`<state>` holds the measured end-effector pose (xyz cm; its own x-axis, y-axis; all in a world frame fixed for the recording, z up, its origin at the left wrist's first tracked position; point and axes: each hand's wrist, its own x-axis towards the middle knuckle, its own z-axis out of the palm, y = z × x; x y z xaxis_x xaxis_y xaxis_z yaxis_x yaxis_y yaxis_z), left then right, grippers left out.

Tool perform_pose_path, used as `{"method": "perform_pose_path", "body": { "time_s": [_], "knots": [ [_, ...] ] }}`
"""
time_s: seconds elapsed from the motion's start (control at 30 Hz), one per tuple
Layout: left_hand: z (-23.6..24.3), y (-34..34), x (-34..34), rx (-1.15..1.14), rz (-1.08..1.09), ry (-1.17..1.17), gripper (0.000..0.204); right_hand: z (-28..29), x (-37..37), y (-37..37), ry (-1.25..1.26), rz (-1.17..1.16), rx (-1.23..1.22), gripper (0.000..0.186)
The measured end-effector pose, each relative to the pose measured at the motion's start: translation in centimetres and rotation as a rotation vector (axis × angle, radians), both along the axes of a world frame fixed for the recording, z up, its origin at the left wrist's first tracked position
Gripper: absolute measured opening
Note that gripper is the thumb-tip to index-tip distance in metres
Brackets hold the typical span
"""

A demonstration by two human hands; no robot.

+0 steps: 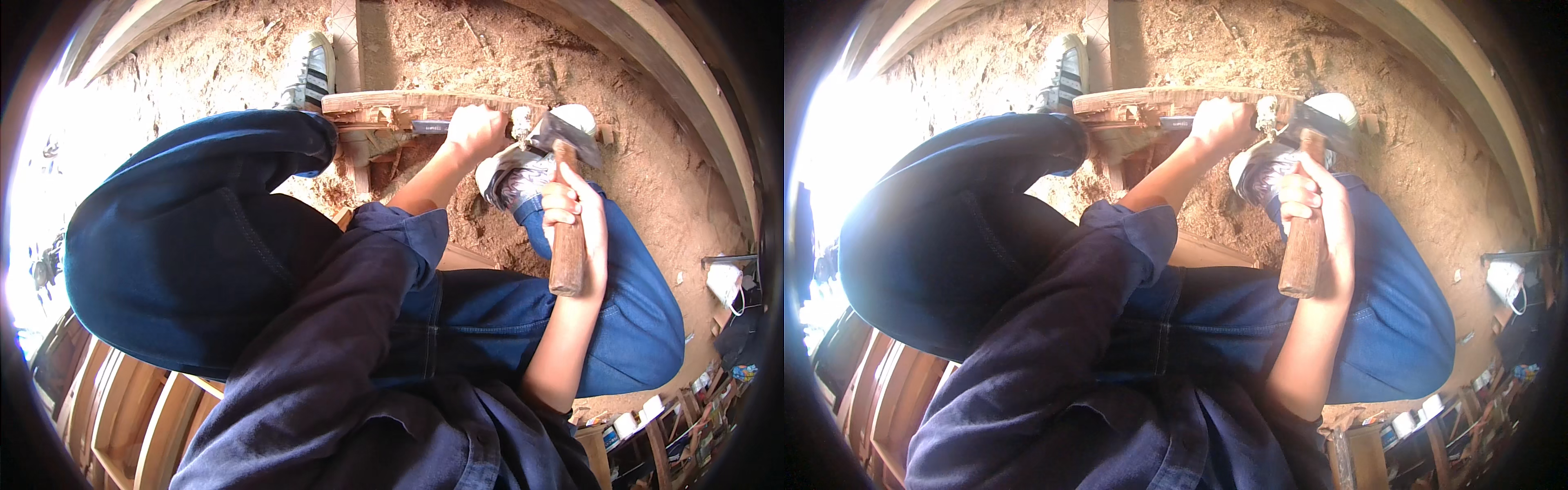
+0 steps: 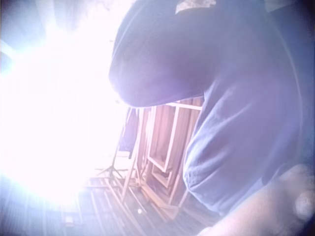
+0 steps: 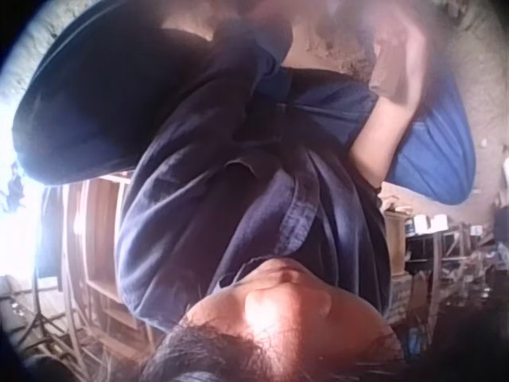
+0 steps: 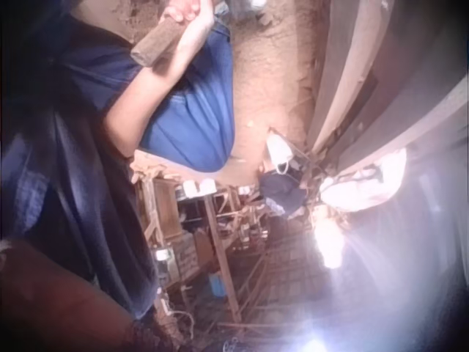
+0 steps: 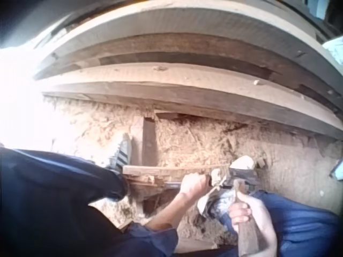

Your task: The person sits on the floor and uses a chisel and mallet to carve a small wooden block. They repeatedly strike the chisel to remove wood shavings and occasionally clear debris from the work area.

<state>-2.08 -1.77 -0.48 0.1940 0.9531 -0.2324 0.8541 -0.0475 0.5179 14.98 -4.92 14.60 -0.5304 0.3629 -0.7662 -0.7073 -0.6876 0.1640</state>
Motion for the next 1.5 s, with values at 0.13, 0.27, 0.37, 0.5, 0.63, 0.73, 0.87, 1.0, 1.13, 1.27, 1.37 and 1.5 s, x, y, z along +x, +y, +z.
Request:
{"method": "perform_pose_path", "body": {
  "time_s": [0.13, 0.27, 0.37, 0.5, 0.63, 0.73, 0.87, 1.0, 1.13, 1.27, 1.37, 1.5],
  "knots": [
    [0.4, -0.2, -0.6, 0.03, 0.017, -0.015, 0.02, 0.6, 0.8, 0.7, -0.412, -0.087, 0.245, 0.017],
    [0.4, 0.0, -0.4, -0.005, 0.012, -0.006, 0.018, -1.6, 0.4, -0.3, -0.764, -0.104, 0.301, 0.019],
    [0.7, 0.1, 0.0, -0.033, 0.014, -0.005, 0.018, -1.0, -2.5, -1.6, -0.624, 0.238, 0.25, 0.015],
    [0.3, -0.2, -0.4, 0.01, 0.014, -0.01, 0.018, -1.0, -1.4, 0.2, -0.112, 0.113, 0.028, 0.014],
    [0.6, -0.1, -1.1, -0.023, 0.041, -0.002, 0.018, 0.3, -0.1, 0.7, -0.307, 0.004, 0.171, 0.015],
    [0.4, 0.0, -0.7, -0.003, 0.023, -0.016, 0.017, 0.6, 0.8, 0.9, -0.618, -0.144, 0.272, 0.02],
    [0.7, -0.1, -1.2, -0.013, 0.043, 0.003, 0.017, -2.2, -0.6, -0.6, -0.786, 0.112, 0.35, 0.019],
    [0.6, 0.2, -0.5, 0.029, 0.037, -0.04, 0.017, -1.4, -2.6, -1.1, -0.402, 0.253, 0.234, 0.013],
    [0.4, 0.0, -1.2, 0.049, 0.071, -0.011, 0.02, 0.4, -1.6, 0.6, -0.136, 0.054, 0.084, 0.01],
    [0.2, 0.1, -0.7, 0.038, 0.036, -0.04, 0.022, 0.5, 0.7, 1.1, -0.524, -0.056, 0.264, 0.015],
    [0.1, 0.1, -1.1, 0.044, 0.055, -0.035, 0.022, 0.2, 1.9, 1.6, -0.47, -0.192, 0.198, 0.02],
    [0.1, 0.4, -0.6, 0.063, 0.03, -0.049, 0.022, -0.4, 3.8, 1.6, -0.138, -0.253, 0.046, 0.021]
  ]
}}
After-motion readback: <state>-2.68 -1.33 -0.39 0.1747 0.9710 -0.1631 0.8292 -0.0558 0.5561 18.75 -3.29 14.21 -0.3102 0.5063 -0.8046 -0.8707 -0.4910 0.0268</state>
